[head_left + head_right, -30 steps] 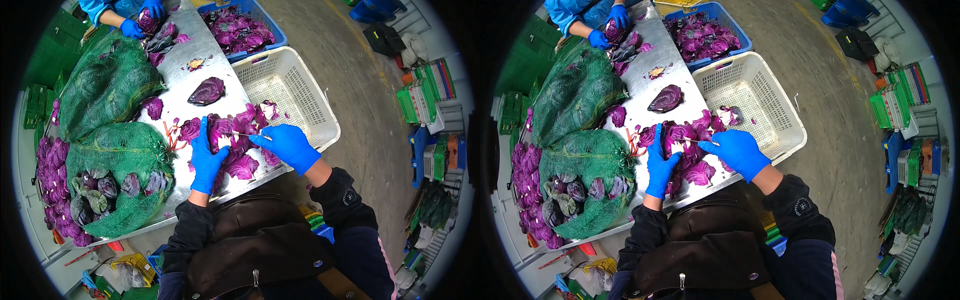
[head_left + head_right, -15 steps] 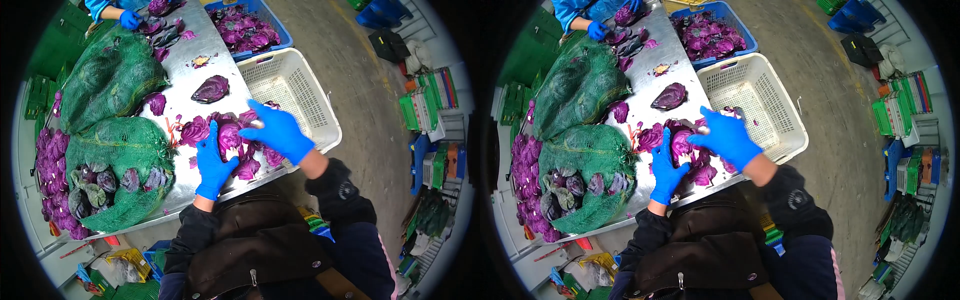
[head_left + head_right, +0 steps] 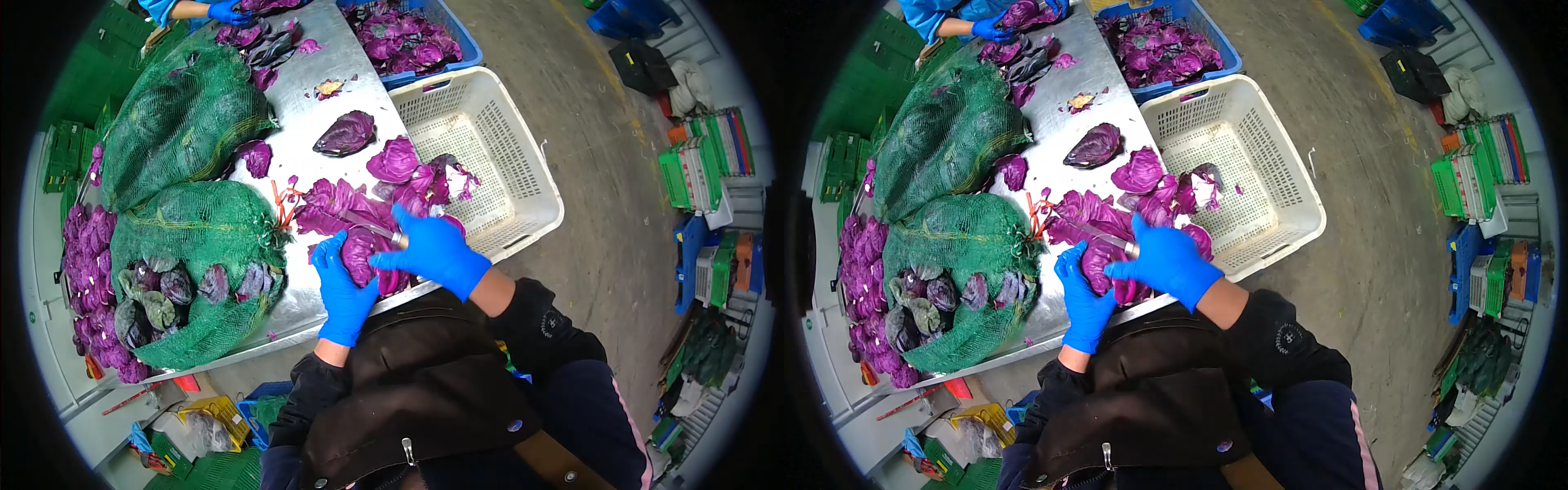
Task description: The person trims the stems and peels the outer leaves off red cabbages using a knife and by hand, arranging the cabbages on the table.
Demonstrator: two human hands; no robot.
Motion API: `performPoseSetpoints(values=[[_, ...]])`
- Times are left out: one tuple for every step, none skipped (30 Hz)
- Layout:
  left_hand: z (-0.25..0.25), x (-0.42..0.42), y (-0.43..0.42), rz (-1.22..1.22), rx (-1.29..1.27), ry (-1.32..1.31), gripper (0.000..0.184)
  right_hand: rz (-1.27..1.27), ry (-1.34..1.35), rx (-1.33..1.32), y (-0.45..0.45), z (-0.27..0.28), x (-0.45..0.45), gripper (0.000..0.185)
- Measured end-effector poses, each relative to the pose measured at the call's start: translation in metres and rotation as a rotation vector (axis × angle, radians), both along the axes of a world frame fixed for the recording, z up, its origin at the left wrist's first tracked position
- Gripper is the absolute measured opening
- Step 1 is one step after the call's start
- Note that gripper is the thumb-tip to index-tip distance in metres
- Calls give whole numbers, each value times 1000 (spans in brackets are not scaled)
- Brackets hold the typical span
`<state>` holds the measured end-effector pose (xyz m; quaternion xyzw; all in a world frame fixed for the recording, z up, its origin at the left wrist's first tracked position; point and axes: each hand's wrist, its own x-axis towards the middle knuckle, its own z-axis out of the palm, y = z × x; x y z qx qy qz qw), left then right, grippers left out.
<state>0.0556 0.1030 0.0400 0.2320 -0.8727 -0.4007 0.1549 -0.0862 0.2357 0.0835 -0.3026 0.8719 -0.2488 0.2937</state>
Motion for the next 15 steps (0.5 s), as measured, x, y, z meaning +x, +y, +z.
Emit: performPoseSetpoints(values=[[1, 2, 0, -1, -2, -5, 87, 21, 44, -133, 1, -13, 5, 73], [1, 5, 0, -15, -15, 4, 89, 32, -75, -140, 8, -23, -2, 58], [1, 8, 0, -28, -25, 15, 90, 46, -192, -144, 12, -19, -18, 44], [-8, 12, -3, -29, 75, 92, 93, -40, -150, -45, 16, -15, -32, 35], [-12, 18, -6, -32, 74, 85, 93, -29, -2, 54, 23, -5, -41, 29], [-10, 20, -8, 11, 303, 115, 94, -20, -9, 123, 27, -17, -47, 26], [-9, 22, -12, 54, 532, 146, 95, -10, -13, 191, 31, -29, -53, 24], [-7, 24, -19, 43, 591, 170, 95, -40, 17, 150, 38, -36, -57, 23], [-14, 28, -29, 27, 610, 178, 96, -66, 44, 105, 42, -40, -60, 22], [-13, 30, -34, 43, 685, 210, 96, -102, 107, 106, 45, -41, -66, 20], [-11, 32, -40, 57, 761, 242, 97, -146, 200, 143, 48, -38, -71, 16], [-7, 30, -43, 88, 879, 310, 102, -156, 291, 164, 52, -34, -78, 19], [3, 30, -46, 111, 1010, 338, 105, -166, 385, 184, 52, -30, -84, 24], [7, 27, -48, 115, 1015, 368, 106, -191, 431, -27, 47, -27, -81, 32], [10, 25, -50, 120, 1020, 397, 107, -213, 470, -238, 37, -12, -71, 41]])
